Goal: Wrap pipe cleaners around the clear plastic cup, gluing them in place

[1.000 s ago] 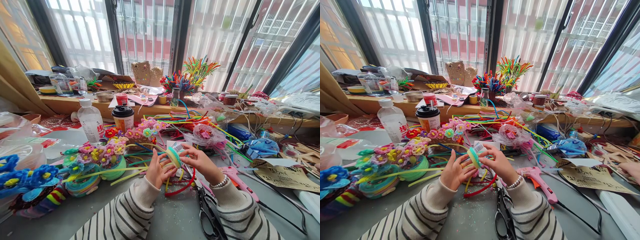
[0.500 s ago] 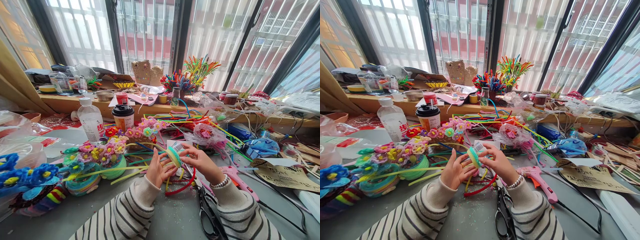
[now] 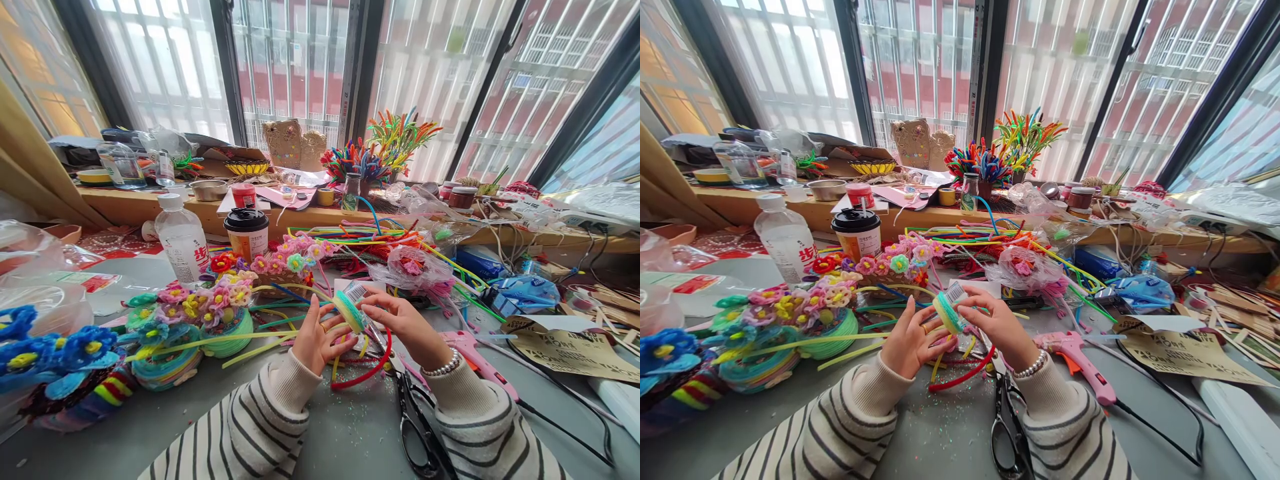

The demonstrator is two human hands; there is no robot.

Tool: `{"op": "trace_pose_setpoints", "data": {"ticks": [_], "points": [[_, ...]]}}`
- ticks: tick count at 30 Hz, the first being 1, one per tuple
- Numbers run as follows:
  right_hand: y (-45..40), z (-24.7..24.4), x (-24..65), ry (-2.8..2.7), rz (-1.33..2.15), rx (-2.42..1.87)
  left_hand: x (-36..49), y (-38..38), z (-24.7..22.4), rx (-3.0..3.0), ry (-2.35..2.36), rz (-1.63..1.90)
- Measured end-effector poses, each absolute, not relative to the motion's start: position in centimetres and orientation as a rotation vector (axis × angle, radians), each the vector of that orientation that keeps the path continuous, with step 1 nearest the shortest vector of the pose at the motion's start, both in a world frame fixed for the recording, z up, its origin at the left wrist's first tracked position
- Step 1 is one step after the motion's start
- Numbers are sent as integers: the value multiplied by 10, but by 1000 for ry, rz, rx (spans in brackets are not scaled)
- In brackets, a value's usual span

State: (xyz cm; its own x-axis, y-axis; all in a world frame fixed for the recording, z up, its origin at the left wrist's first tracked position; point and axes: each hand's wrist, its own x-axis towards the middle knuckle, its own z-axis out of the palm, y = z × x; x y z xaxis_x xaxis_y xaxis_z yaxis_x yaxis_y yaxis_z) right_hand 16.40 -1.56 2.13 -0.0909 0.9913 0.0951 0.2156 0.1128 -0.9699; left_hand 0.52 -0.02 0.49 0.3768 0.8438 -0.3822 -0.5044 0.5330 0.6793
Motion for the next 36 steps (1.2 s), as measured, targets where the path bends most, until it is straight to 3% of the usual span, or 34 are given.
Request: {"op": "trace_pose_setpoints", "data": {"ticks": [8,15,36], "points": [[-12,16,168,-1358,1052,-1248,2,7,-7,546,914,1110],[-8,11,173,-1319,956,-1323,-2,9,-5,541,735,1263],[-6,15,186,-1160,829,-1293,6,-3,-23,1152,743,440]]}}
